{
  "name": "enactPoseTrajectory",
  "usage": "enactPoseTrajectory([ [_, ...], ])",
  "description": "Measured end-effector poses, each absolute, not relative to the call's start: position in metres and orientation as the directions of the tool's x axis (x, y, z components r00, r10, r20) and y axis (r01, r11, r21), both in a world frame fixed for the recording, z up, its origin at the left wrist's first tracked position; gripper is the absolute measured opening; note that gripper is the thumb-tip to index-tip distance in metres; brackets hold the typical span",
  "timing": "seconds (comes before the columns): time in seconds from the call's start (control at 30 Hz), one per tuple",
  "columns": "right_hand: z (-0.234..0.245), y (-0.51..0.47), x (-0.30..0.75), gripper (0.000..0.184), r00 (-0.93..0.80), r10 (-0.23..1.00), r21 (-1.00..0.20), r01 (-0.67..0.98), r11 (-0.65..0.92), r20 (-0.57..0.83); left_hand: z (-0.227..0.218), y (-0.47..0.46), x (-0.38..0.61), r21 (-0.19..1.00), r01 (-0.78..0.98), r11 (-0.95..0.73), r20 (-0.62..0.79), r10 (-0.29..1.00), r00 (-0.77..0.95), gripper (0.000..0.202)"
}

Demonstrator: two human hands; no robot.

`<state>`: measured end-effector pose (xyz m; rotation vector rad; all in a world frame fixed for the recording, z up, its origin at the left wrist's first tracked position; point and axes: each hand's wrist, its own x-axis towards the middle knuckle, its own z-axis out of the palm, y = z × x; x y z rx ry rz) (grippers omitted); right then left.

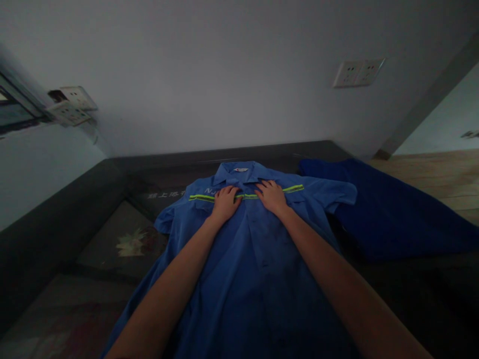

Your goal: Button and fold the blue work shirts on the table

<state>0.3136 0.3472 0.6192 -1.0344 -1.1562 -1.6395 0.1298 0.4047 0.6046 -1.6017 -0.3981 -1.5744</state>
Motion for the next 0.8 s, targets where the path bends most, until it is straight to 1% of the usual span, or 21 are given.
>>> enactPoseTrajectory([
  [0.07,0.62,0.348,0.316,0.038,-0.299,-0.178,0.262,0.943,-0.204,0.938,0.606,0.406,0.127,-0.345,0.745,-0.57,0.931,-0.312,0.192,0.034],
  [0.17,0.623,0.346,0.321,0.035,-0.34,-0.189,0.31,0.935,-0.173,0.921,0.607,0.409,0.125,-0.365,0.747,-0.556,0.922,-0.325,0.21,0.034],
  [0.27,0.622,0.338,0.322,0.03,-0.367,-0.245,0.347,0.93,-0.122,0.897,0.608,0.409,0.124,-0.382,0.736,-0.559,0.913,-0.349,0.209,0.035],
  [0.37,0.606,0.327,0.312,0.021,-0.386,-0.306,0.382,0.921,-0.075,0.87,0.608,0.408,0.122,-0.398,0.718,-0.571,0.902,-0.384,0.195,0.035],
  [0.43,0.584,0.323,0.299,0.014,-0.393,-0.315,0.408,0.913,-0.02,0.864,0.607,0.405,0.121,-0.431,0.696,-0.575,0.88,-0.437,0.185,0.033],
  [0.5,0.556,0.324,0.283,0.008,-0.397,-0.28,0.428,0.902,0.057,0.874,0.602,0.4,0.12,-0.465,0.669,-0.58,0.857,-0.484,0.176,0.03],
  [0.57,0.528,0.329,0.27,0.013,-0.405,-0.207,0.43,0.898,0.094,0.891,0.593,0.393,0.12,-0.467,0.642,-0.608,0.855,-0.496,0.152,0.03],
  [0.63,0.506,0.333,0.262,0.019,-0.391,-0.136,0.403,0.913,0.07,0.91,0.578,0.384,0.12,-0.477,0.598,-0.644,0.856,-0.494,0.151,0.03],
  [0.7,0.495,0.335,0.262,0.022,-0.354,-0.103,0.36,0.932,0.042,0.93,0.556,0.373,0.12,-0.535,0.535,-0.655,0.837,-0.499,0.225,0.03],
  [0.73,0.493,0.334,0.264,0.024,-0.335,-0.096,0.34,0.939,0.052,0.937,0.543,0.368,0.12,-0.569,0.508,-0.646,0.819,-0.499,0.283,0.03],
  [0.8,0.495,0.331,0.272,0.027,-0.301,-0.076,0.309,0.942,0.134,0.951,0.518,0.362,0.118,-0.607,0.497,-0.62,0.795,-0.468,0.386,0.033],
])
